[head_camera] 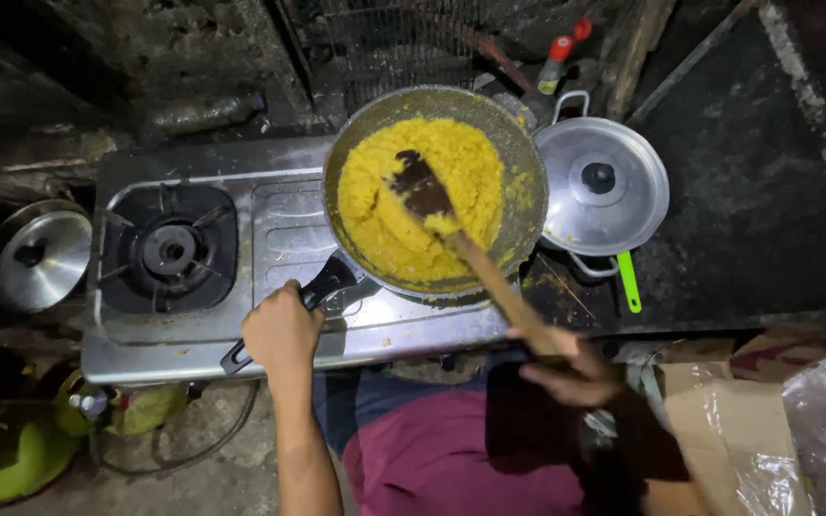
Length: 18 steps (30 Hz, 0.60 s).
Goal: Stirring a thick yellow mixture in a pan on a gas stove using a wooden spatula.
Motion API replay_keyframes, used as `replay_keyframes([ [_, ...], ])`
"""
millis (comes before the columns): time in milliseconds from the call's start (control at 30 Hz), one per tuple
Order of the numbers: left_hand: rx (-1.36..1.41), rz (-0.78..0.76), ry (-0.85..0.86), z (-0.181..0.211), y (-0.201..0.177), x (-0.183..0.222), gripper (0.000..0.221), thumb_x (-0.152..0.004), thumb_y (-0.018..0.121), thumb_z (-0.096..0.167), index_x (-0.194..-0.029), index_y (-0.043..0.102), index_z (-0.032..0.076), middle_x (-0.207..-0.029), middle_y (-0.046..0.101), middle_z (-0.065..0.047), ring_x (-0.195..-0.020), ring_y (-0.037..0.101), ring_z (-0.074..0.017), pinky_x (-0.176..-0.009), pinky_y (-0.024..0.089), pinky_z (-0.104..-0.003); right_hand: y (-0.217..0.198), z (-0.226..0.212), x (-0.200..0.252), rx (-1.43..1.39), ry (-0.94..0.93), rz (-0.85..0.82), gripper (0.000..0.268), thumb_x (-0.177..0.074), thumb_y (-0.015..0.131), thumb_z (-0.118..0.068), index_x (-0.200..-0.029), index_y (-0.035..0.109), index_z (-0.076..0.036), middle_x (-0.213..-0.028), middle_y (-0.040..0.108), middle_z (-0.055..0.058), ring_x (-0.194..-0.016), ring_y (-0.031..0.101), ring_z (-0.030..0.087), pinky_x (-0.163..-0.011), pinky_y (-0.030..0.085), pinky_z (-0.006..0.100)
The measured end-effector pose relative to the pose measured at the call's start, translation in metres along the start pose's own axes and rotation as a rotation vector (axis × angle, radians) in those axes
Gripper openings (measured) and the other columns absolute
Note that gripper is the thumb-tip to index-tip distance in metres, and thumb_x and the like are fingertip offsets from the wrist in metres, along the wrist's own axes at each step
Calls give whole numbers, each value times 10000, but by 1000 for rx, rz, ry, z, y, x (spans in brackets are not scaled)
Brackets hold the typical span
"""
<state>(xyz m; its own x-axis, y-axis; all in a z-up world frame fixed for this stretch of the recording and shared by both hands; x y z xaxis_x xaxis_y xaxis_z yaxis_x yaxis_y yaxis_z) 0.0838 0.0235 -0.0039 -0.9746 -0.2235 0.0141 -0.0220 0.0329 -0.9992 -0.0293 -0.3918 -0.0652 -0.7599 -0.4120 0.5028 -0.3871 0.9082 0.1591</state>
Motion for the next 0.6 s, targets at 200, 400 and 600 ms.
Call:
replay_keyframes([
  [200,22,41,21,2,-5,1,220,-696,778,297,-859,671,193,-718,730,-53,-638,720,-328,-530,533,-423,-61,-165,75,1106,565,434,668,-986,599,-331,-1587,316,-266,-1146,772,188,-996,809,302,-952,645,419],
  [400,-1,35,19,3,-5,0,261,-710,811,359,-854,668,194,-701,723,-51,-647,728,-318,-551,547,-420,-95,-199,51,1649,702,256,415,-957,552,-195,-1352,445,-132,-1123,768,175,-1042,787,392,-844,650,514],
  [600,-13,72,23,3,-5,0,284,-673,825,371,-826,660,198,-697,716,-33,-626,717,-313,-527,527,-411,-108,-219,54,1234,831,57,533,-945,717,-140,-1425,521,-264,-646,707,121,-378,584,181,-281,398,266],
])
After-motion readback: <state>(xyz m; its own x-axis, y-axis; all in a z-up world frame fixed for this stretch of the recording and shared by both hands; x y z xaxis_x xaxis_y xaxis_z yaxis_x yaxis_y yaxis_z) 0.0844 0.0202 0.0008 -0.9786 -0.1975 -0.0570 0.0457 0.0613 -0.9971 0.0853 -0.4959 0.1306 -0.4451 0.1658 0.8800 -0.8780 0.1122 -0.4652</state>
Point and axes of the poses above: each hand's wrist, its own x-axis away from the middle knuckle, its own y-axis out of the palm, z = x × y, the point moved 9 cm from there along -x, towards the middle knuckle
